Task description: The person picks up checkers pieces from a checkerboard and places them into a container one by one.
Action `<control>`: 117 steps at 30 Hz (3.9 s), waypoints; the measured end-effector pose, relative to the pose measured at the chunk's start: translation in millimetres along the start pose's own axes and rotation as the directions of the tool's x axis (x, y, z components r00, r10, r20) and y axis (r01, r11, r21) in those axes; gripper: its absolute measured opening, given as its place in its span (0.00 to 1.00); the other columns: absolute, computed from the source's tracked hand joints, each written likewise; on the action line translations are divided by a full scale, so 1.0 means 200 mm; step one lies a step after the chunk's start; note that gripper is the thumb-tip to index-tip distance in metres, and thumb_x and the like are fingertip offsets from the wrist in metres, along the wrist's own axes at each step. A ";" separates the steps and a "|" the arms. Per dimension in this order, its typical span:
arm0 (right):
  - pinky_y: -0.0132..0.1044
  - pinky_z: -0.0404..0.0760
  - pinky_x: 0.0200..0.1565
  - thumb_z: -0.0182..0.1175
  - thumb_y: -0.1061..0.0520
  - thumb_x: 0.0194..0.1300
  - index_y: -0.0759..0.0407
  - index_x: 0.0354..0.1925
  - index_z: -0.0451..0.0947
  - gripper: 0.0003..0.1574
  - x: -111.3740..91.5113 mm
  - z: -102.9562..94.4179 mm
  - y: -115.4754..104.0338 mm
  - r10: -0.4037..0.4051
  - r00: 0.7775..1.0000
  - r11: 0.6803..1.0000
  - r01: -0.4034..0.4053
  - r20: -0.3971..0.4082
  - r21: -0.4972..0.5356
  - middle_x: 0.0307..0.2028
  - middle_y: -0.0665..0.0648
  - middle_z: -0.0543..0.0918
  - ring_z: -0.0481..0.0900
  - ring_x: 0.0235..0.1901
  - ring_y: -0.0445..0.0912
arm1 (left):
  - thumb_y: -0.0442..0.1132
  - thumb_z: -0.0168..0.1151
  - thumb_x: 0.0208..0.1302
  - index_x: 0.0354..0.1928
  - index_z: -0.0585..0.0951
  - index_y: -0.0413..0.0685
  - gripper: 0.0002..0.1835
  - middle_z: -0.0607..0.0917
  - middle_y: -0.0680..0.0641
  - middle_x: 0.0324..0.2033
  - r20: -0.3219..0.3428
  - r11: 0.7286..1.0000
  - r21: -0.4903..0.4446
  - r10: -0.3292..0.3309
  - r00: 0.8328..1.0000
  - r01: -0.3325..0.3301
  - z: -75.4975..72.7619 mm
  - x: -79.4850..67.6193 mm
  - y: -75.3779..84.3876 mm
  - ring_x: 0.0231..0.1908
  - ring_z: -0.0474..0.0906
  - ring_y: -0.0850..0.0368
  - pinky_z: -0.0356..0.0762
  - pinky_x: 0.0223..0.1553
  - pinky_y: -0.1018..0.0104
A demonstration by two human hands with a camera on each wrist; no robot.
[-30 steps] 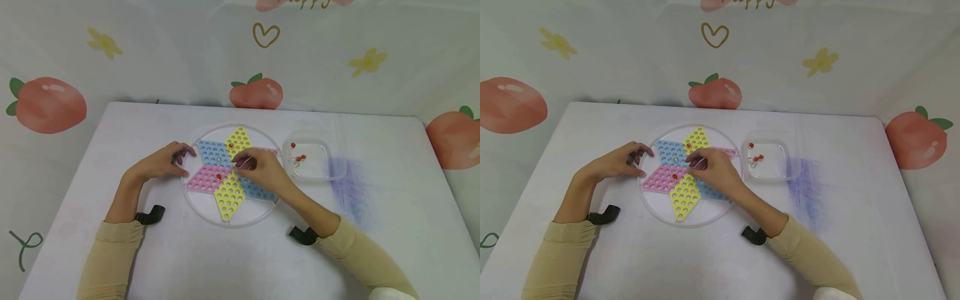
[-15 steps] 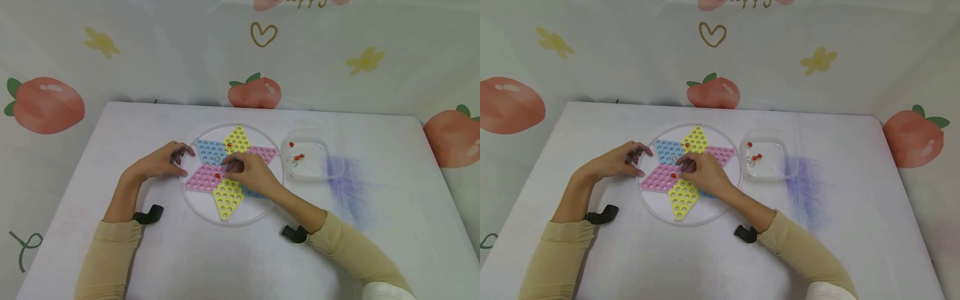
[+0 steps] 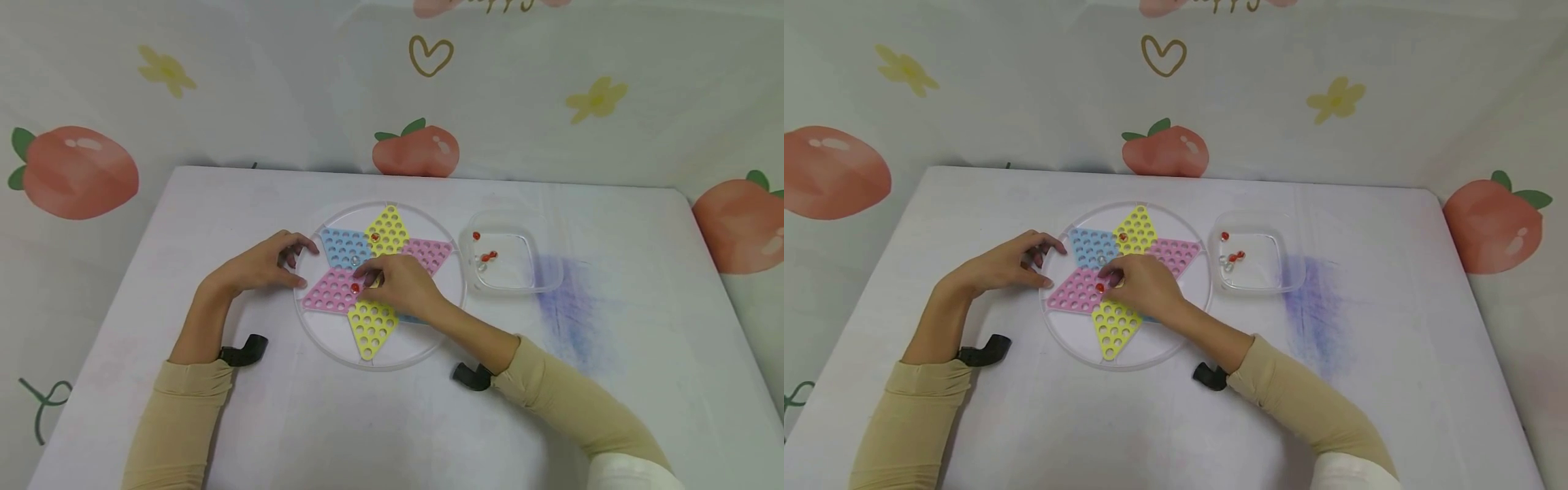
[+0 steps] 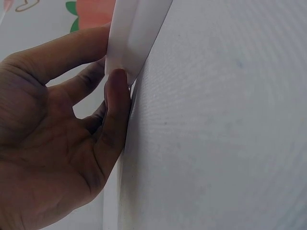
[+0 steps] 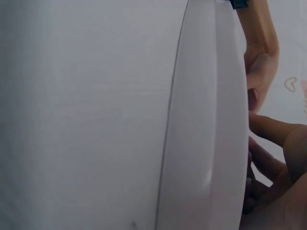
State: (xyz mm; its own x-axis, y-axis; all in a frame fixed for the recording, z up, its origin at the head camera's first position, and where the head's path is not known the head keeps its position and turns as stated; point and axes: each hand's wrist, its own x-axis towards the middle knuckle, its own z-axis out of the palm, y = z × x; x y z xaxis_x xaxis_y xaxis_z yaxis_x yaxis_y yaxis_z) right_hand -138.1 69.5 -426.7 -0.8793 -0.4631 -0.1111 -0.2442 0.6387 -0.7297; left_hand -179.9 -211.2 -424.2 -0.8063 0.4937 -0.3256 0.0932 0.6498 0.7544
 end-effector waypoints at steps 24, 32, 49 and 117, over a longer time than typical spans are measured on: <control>0.31 0.72 0.29 0.75 0.49 0.55 0.47 0.40 0.89 0.12 0.00 0.03 -0.02 0.040 0.997 0.998 -0.042 -0.067 -0.038 0.27 0.42 0.81 0.76 0.28 0.36 | 0.36 0.75 0.55 0.61 0.75 0.46 0.31 0.70 0.42 0.46 0.001 0.999 0.024 0.031 1.000 -0.031 -0.01 0.00 0.00 0.46 0.67 0.51 0.69 0.46 0.67; 0.34 0.76 0.35 0.72 0.53 0.59 0.49 0.39 0.87 0.08 -0.02 -0.06 0.00 0.040 0.997 0.989 -0.030 -0.062 0.146 0.27 0.46 0.81 0.77 0.31 0.41 | 0.35 0.75 0.53 0.61 0.76 0.47 0.32 0.69 0.42 0.46 -0.012 1.000 0.030 0.009 1.000 -0.008 0.00 0.01 0.00 0.45 0.67 0.50 0.68 0.47 0.58; 0.35 0.78 0.40 0.72 0.53 0.60 0.50 0.41 0.86 0.10 -0.09 -0.20 0.02 0.011 0.994 0.982 0.009 -0.109 0.188 0.32 0.46 0.83 0.79 0.34 0.41 | 0.34 0.75 0.53 0.61 0.76 0.48 0.31 0.68 0.42 0.45 -0.023 1.000 0.021 -0.005 1.000 0.006 0.01 0.00 -0.01 0.45 0.66 0.50 0.68 0.47 0.58; 0.28 0.76 0.38 0.69 0.57 0.61 0.59 0.43 0.83 0.12 -0.35 -0.61 0.39 0.247 0.911 0.941 -0.145 -0.329 0.306 0.35 0.52 0.86 0.82 0.34 0.51 | 0.34 0.75 0.53 0.62 0.76 0.47 0.32 0.68 0.41 0.46 -0.021 1.000 0.013 0.002 1.000 -0.002 0.01 0.00 0.00 0.46 0.66 0.49 0.68 0.47 0.56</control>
State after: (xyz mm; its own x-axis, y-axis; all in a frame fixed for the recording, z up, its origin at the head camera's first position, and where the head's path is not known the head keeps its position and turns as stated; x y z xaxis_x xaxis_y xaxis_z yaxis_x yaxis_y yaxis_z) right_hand -144.5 226.8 -394.1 -0.9963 -0.0618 -0.0598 0.0229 0.4801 -0.8769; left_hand -177.9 -209.7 -425.0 -0.8185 0.4826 -0.3118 0.1020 0.6561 0.7478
